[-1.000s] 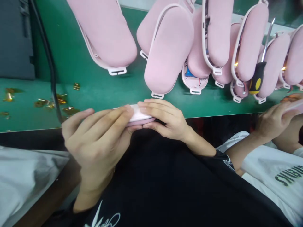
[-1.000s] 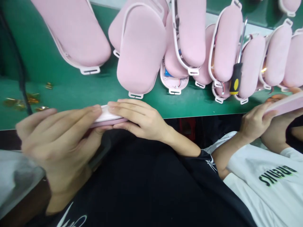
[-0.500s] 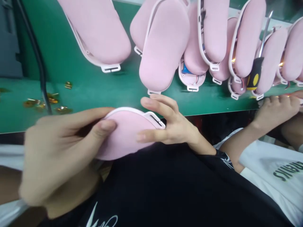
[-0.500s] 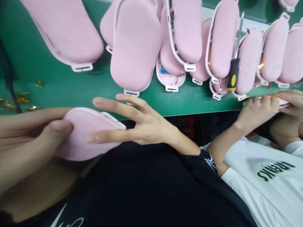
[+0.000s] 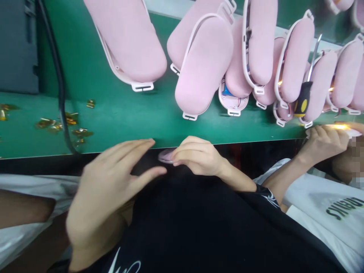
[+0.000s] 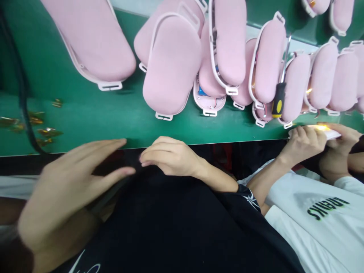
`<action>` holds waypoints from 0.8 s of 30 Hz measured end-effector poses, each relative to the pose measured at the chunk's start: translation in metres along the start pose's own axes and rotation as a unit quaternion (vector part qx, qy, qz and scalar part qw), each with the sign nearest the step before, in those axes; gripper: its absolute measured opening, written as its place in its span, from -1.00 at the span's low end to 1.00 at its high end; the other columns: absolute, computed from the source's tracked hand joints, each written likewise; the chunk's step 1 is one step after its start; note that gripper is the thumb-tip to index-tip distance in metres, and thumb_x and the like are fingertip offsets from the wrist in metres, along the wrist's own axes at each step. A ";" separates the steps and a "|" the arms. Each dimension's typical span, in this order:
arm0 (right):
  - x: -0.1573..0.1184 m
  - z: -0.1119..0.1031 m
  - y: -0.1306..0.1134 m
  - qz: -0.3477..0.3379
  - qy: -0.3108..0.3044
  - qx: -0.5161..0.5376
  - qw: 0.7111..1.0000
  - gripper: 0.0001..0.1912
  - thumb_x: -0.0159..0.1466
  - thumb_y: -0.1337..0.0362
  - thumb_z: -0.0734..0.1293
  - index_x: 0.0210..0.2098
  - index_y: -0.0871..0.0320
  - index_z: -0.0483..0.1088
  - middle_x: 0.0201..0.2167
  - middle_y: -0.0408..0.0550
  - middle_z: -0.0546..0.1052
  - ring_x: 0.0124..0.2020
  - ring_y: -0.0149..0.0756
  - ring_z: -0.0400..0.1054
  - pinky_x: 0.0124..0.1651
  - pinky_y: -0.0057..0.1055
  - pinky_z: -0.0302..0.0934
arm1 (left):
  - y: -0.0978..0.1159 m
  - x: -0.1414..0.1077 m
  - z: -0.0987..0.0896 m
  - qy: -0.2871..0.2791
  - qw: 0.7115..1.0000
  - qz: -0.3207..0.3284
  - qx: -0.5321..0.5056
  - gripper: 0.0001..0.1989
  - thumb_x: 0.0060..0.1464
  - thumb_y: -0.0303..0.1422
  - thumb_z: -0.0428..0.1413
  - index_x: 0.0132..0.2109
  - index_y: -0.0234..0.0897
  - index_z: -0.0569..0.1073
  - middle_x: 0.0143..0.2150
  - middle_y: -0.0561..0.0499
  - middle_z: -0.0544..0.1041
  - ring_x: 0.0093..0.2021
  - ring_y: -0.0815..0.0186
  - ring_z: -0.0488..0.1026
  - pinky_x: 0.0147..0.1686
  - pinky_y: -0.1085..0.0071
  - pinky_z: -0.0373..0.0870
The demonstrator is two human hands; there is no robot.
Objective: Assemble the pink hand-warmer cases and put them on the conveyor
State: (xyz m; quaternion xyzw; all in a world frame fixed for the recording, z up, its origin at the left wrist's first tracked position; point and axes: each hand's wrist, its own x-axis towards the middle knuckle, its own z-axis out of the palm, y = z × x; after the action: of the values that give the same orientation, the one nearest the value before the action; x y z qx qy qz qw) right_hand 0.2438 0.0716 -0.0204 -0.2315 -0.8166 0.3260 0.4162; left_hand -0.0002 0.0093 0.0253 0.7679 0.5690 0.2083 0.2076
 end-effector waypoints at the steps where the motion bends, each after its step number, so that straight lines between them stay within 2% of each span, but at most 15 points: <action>1: -0.002 0.003 0.001 -0.008 -0.009 -0.023 1.000 -0.86 0.51 0.46 0.36 -0.14 0.19 0.57 -0.18 -0.07 0.76 -0.14 -0.37 0.61 -0.03 -0.40 0.54 | -0.004 -0.008 0.012 -0.001 0.999 0.002 -0.035 -0.51 0.33 0.01 0.27 0.31 0.02 0.56 0.13 -0.08 0.73 0.10 -0.10 0.69 0.22 -0.07 0.62; 2: -0.003 0.006 0.002 -0.017 -0.015 -0.047 0.999 -0.85 0.51 0.47 0.35 -0.13 0.19 0.58 -0.16 -0.06 0.77 -0.14 -0.35 0.61 -0.05 -0.38 0.54 | -0.007 -0.018 0.027 0.015 0.997 0.003 -0.071 -0.58 0.32 -0.05 0.29 0.25 0.03 0.59 0.09 -0.06 0.74 0.07 -0.05 0.70 0.20 -0.03 0.64; 3: -0.004 0.007 0.004 -0.023 -0.013 -0.060 0.998 -0.84 0.51 0.47 0.35 -0.11 0.18 0.58 -0.14 -0.05 0.77 -0.13 -0.34 0.62 -0.07 -0.36 0.54 | -0.010 -0.028 0.044 0.065 0.993 -0.002 -0.095 -0.67 0.33 -0.16 0.28 0.19 -0.01 0.61 0.02 -0.06 0.75 0.02 -0.01 0.72 0.14 0.00 0.67; 4: -0.005 0.008 0.006 -0.022 0.000 -0.053 0.998 -0.86 0.51 0.45 0.35 -0.10 0.17 0.58 -0.15 -0.05 0.77 -0.14 -0.34 0.63 -0.08 -0.36 0.55 | -0.012 -0.037 0.063 0.077 0.991 0.002 -0.106 -0.77 0.35 -0.16 0.23 0.08 -0.04 0.64 -0.12 -0.04 0.76 -0.09 0.04 0.73 0.02 0.06 0.70; 5: -0.004 0.007 0.008 -0.012 0.021 -0.027 0.999 -0.89 0.51 0.41 0.37 -0.09 0.17 0.58 -0.17 -0.05 0.77 -0.16 -0.35 0.65 -0.08 -0.36 0.55 | -0.015 -0.044 0.083 0.066 0.991 0.006 -0.114 -0.77 0.35 -0.08 0.19 -0.06 -0.06 0.66 -0.25 -0.01 0.73 -0.21 0.08 0.72 -0.10 0.13 0.72; 6: -0.003 0.005 0.010 0.006 0.044 0.013 0.999 -0.92 0.51 0.37 0.39 -0.10 0.17 0.58 -0.20 -0.06 0.77 -0.18 -0.36 0.66 -0.08 -0.37 0.56 | -0.018 -0.049 0.103 0.051 0.992 -0.004 -0.114 -0.72 0.37 -0.06 0.14 -0.12 -0.08 0.65 -0.29 -0.03 0.72 -0.23 0.09 0.71 -0.13 0.14 0.71; 9: 0.001 0.000 0.014 0.079 0.072 0.124 0.986 -0.86 0.53 0.27 0.40 -0.14 0.17 0.58 -0.27 -0.08 0.75 -0.23 -0.38 0.67 -0.08 -0.37 0.57 | -0.031 -0.048 0.153 -0.007 0.993 -0.075 -0.092 -0.59 0.41 -0.06 0.07 0.13 -0.23 0.60 0.03 -0.25 0.73 0.06 -0.09 0.69 0.06 -0.02 0.67; 11: 0.003 -0.003 0.016 0.112 0.067 0.159 0.979 -0.80 0.55 0.19 0.39 -0.15 0.16 0.59 -0.26 -0.09 0.74 -0.22 -0.39 0.66 -0.06 -0.36 0.56 | -0.038 -0.036 0.174 -0.055 0.989 -0.101 -0.088 -0.48 0.38 0.01 0.09 0.22 -0.28 0.56 0.13 -0.32 0.70 0.12 -0.15 0.66 0.10 -0.05 0.63; 14: 0.002 -0.004 0.017 0.138 0.073 0.188 0.970 -0.73 0.55 0.09 0.38 -0.17 0.14 0.59 -0.29 -0.11 0.73 -0.22 -0.39 0.64 -0.07 -0.37 0.55 | -0.041 -0.014 0.189 -0.103 0.984 -0.110 -0.096 -0.50 0.42 -0.02 0.03 0.22 -0.27 0.56 0.20 -0.29 0.68 0.17 -0.14 0.64 0.17 -0.01 0.58; 17: 0.000 -0.006 0.018 0.172 0.058 0.209 0.961 -0.70 0.53 0.03 0.39 -0.19 0.11 0.58 -0.35 -0.12 0.70 -0.26 -0.38 0.62 -0.15 -0.41 0.55 | -0.044 -0.004 0.194 -0.117 0.982 -0.115 -0.095 -0.51 0.44 -0.04 -0.02 0.18 -0.25 0.60 0.18 -0.26 0.70 0.21 -0.14 0.63 0.21 0.00 0.54; 19: -0.004 -0.007 0.018 0.190 0.038 0.238 0.952 -0.68 0.51 -0.02 0.40 -0.16 0.11 0.57 -0.33 -0.12 0.69 -0.29 -0.40 0.61 -0.19 -0.43 0.54 | -0.052 -0.007 0.194 -0.121 0.982 -0.117 -0.087 -0.50 0.44 -0.02 -0.03 0.13 -0.23 0.64 0.14 -0.25 0.72 0.21 -0.18 0.63 0.23 -0.05 0.51; 21: -0.010 -0.008 0.015 0.204 0.042 0.261 0.943 -0.63 0.50 -0.07 0.38 -0.11 0.12 0.54 -0.27 -0.12 0.67 -0.27 -0.40 0.62 -0.15 -0.41 0.55 | -0.065 -0.015 0.191 -0.121 0.982 -0.119 -0.078 -0.49 0.44 -0.02 -0.04 0.13 -0.23 0.65 0.14 -0.26 0.72 0.22 -0.21 0.62 0.27 -0.11 0.46; 24: -0.025 -0.013 0.005 0.214 0.103 0.236 0.942 -0.62 0.51 -0.09 0.34 -0.05 0.10 0.50 -0.27 -0.14 0.62 -0.20 -0.36 0.62 -0.06 -0.34 0.56 | -0.085 -0.032 0.181 -0.119 0.983 -0.113 -0.077 -0.51 0.43 -0.03 -0.03 0.14 -0.19 0.65 0.16 -0.22 0.72 0.21 -0.15 0.63 0.30 -0.10 0.44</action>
State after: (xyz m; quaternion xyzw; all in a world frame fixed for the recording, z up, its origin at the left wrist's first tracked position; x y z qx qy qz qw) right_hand 0.2693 0.0629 -0.0312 -0.3277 -0.6003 0.5653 0.4613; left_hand 0.0253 -0.0132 -0.1742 0.6995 0.6057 0.1341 0.3546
